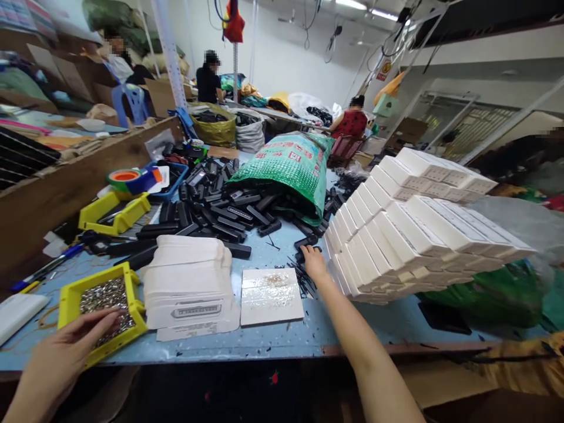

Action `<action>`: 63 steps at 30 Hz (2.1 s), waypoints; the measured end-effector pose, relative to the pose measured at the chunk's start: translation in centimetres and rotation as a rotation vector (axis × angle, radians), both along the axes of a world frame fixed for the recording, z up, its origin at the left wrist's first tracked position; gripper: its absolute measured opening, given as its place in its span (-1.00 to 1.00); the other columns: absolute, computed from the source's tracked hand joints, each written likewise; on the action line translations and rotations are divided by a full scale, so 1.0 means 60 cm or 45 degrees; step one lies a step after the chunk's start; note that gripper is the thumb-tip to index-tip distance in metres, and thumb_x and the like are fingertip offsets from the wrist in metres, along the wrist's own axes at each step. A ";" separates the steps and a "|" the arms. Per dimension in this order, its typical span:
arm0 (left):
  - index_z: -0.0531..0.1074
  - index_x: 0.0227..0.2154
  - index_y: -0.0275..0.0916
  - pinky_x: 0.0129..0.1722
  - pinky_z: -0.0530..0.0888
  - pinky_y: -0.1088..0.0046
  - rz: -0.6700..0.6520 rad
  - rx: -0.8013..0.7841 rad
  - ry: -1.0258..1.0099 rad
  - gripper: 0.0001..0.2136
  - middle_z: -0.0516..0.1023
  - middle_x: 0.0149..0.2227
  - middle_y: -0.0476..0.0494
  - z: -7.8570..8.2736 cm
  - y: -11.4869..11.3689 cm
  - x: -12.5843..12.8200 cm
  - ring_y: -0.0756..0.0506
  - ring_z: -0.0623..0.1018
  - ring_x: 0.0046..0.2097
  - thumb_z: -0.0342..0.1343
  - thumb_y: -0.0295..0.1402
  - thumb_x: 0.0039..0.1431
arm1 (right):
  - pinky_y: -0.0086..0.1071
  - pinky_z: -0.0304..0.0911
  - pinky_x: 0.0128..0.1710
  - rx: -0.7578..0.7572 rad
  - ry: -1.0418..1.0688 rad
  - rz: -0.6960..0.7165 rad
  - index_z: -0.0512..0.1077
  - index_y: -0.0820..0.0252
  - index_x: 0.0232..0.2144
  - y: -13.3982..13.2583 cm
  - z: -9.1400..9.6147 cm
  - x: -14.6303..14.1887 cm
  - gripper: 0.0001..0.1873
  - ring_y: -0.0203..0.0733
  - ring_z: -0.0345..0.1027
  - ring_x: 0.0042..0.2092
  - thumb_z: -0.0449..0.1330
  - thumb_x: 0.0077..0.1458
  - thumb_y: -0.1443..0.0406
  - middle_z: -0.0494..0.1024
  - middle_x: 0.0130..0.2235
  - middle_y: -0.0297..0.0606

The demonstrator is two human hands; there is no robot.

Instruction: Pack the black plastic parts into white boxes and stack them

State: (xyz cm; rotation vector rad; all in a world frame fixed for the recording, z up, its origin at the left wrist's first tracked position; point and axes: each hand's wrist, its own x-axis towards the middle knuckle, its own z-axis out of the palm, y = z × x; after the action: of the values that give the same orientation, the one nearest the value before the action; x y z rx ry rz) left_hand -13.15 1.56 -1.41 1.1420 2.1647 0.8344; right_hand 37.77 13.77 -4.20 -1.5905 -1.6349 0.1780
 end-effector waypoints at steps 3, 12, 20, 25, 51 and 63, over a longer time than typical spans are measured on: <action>0.56 -0.43 -0.16 -0.22 0.54 0.38 0.074 0.131 -0.741 -0.53 0.64 -0.33 -0.01 0.018 -0.015 0.114 -0.17 0.57 -0.23 0.41 -0.03 -0.50 | -0.37 0.23 -0.19 -0.129 0.016 0.071 0.36 0.18 -0.47 -0.012 0.000 0.017 -0.87 -0.29 0.30 -0.32 0.15 -0.04 0.49 0.42 -0.43 -0.30; 0.60 -0.41 -0.28 -0.29 0.48 0.55 -0.186 0.103 -1.467 -0.71 0.60 -0.43 -0.09 0.000 -0.018 0.345 0.03 0.52 -0.39 0.42 -0.26 -0.25 | -0.17 0.29 -0.09 -0.067 1.203 0.240 0.35 0.15 -0.33 -0.149 0.072 -0.166 -0.75 -0.15 0.38 -0.18 0.29 -0.11 0.27 0.46 -0.22 -0.28; 0.46 -0.37 -0.25 -0.31 0.43 0.57 -0.355 0.246 -1.361 -0.75 0.54 -0.46 0.02 -0.006 -0.035 0.359 0.05 0.48 -0.38 0.36 -0.35 -0.13 | -0.39 0.25 -0.37 0.189 2.035 0.116 0.22 0.11 -0.43 -0.197 0.100 -0.287 -0.85 -0.39 0.15 -0.51 0.17 -0.05 0.27 0.18 -0.56 -0.52; 0.30 -0.44 -0.24 -0.34 0.41 0.59 -0.345 0.252 -1.408 -0.70 0.51 -0.50 0.06 0.000 -0.035 0.364 0.07 0.47 -0.42 0.35 -0.38 -0.14 | -0.41 0.23 -0.39 0.086 2.117 0.069 0.18 0.11 -0.43 -0.193 0.098 -0.286 -0.80 -0.39 0.13 -0.52 0.17 -0.10 0.27 0.15 -0.55 -0.52; 0.39 -0.23 -0.17 -0.24 0.55 0.36 -0.811 0.255 -0.485 -0.81 0.46 -0.22 -0.10 -0.053 -0.038 0.296 -0.06 0.52 -0.22 0.06 -0.21 0.15 | -0.45 0.20 -0.51 0.002 1.812 -0.057 0.19 0.14 -0.51 -0.133 -0.012 -0.217 -0.85 -0.38 0.16 -0.60 0.12 -0.23 0.33 0.22 -0.65 -0.55; 0.41 -0.10 -0.20 0.02 0.39 0.13 -1.096 0.292 0.291 -0.72 0.47 -0.03 -0.27 -0.036 -0.005 0.245 -0.27 0.45 0.01 0.10 -0.31 0.11 | -0.27 0.34 -0.34 -0.257 1.546 -0.135 0.21 0.12 -0.20 -0.129 -0.004 -0.188 -0.53 -0.27 0.34 -0.46 0.29 -0.16 0.20 0.39 -0.44 -0.45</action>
State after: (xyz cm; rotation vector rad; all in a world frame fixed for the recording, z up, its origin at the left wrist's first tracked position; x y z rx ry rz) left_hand 1.57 1.29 -3.56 2.1349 1.4815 0.5653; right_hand 26.49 6.04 -4.47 -1.2420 -0.5819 1.0419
